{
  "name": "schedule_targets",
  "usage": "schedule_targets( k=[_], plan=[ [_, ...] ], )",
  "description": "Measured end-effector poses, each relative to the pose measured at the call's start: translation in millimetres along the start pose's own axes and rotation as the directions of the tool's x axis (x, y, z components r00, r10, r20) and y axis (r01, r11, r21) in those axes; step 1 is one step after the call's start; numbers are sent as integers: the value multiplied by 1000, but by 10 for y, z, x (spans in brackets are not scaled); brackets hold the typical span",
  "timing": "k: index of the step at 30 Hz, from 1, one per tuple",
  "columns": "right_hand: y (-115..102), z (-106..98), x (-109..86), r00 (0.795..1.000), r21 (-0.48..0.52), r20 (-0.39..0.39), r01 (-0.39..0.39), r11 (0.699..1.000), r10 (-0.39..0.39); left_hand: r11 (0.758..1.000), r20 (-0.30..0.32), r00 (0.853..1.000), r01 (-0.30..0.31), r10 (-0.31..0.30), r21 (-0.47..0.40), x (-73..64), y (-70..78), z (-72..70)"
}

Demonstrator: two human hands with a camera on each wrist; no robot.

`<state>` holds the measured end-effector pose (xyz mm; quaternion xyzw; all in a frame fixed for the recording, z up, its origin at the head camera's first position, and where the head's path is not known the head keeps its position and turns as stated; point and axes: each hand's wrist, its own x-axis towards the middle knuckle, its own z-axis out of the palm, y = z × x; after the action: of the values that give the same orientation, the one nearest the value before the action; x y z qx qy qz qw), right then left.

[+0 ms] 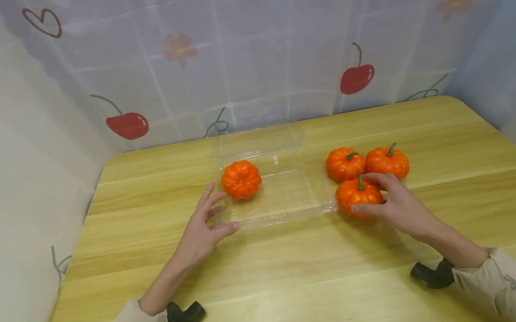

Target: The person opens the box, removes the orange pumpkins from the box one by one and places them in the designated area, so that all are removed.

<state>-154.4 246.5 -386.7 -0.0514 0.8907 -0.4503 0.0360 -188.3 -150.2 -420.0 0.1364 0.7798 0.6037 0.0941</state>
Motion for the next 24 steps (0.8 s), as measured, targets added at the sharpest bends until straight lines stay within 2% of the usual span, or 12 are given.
schedule_targets(
  k=[10,24],
  plan=[
    [45,50,32,1000,-124,-3,28,992,-29,1000,6,1000,-5,5,-3,-2,-8,-7],
    [72,26,34,1000,-82,30,9,997,-7,1000,1,1000,-9,9,0,-10,-22,-12]
  ],
)
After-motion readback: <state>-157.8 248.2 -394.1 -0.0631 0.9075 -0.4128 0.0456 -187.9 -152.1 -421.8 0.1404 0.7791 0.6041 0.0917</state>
